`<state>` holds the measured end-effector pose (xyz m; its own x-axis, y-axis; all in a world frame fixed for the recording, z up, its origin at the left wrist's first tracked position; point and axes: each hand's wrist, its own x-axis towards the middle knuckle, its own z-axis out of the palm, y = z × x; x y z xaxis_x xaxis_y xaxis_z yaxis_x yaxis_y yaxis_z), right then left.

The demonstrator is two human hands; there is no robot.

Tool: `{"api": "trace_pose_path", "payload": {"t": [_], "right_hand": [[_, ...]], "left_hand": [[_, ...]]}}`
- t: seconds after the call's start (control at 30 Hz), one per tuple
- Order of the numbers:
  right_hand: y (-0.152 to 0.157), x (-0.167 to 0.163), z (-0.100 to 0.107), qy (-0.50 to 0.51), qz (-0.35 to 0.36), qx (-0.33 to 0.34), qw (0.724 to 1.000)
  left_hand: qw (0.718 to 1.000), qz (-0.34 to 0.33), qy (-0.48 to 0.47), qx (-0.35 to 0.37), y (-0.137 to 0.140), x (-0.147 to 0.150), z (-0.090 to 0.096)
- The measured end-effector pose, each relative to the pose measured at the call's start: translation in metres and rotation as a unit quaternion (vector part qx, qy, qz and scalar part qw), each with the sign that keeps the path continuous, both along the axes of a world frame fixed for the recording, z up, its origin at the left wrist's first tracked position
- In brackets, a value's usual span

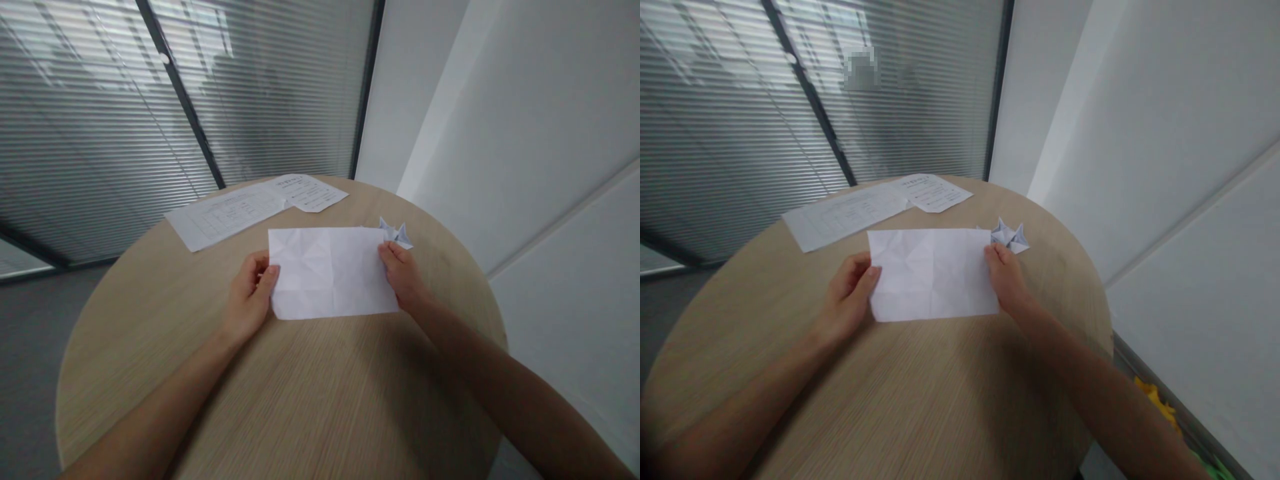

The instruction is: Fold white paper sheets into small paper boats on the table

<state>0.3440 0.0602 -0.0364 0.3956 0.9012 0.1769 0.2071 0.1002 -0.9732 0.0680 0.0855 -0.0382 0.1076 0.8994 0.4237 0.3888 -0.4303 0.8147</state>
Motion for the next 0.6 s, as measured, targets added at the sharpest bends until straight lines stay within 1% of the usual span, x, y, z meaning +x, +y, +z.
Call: {"api": "trace_pose_path", "payload": {"t": [0.03,0.07,0.1,0.17,0.2,0.27,0.33,0.37,0.4,0.47,0.53,0.6], "right_hand": [[0.000,0.001,0.001,-0.001,-0.001,-0.003,1.000],[0.000,0.002,0.001,-0.001,-0.001,-0.005,1.000],[0.000,0.002,0.001,0.001,0.001,-0.006,1.000],[0.000,0.001,0.001,0.008,0.002,-0.004,1.000],[0.000,0.001,0.001,0.013,0.003,-0.005,1.000],[0.000,-0.001,0.000,0.020,0.007,-0.013,1.000],[0.000,-0.003,-0.002,0.027,0.015,-0.023,0.999],[0.000,-0.004,-0.002,0.032,0.021,-0.024,0.999],[0.000,-0.005,-0.003,0.039,0.027,-0.024,0.999],[-0.001,-0.008,-0.004,0.067,0.044,-0.019,0.997],[-0.002,-0.012,-0.005,0.117,0.068,-0.018,0.991],[-0.002,-0.016,-0.007,0.168,0.095,-0.018,0.981]], "left_hand": [[0.998,-0.006,0.037,0.059,-0.002,-0.003,0.003],[0.989,-0.014,0.076,0.124,-0.004,-0.006,0.007],[0.974,-0.027,0.121,0.190,-0.006,-0.009,0.011],[0.928,-0.074,0.207,0.300,-0.013,-0.009,0.017],[0.906,-0.099,0.242,0.332,-0.016,-0.007,0.019],[0.874,-0.129,0.304,0.357,-0.021,-0.001,0.018],[0.855,-0.145,0.342,0.361,-0.023,0.006,0.014],[0.851,-0.151,0.346,0.366,-0.023,0.009,0.012],[0.850,-0.153,0.341,0.370,-0.023,0.011,0.011],[0.864,-0.140,0.312,0.371,-0.023,0.013,0.011],[0.896,-0.105,0.276,0.331,-0.025,0.013,0.014],[0.938,-0.069,0.236,0.246,-0.027,0.014,0.019]]}}
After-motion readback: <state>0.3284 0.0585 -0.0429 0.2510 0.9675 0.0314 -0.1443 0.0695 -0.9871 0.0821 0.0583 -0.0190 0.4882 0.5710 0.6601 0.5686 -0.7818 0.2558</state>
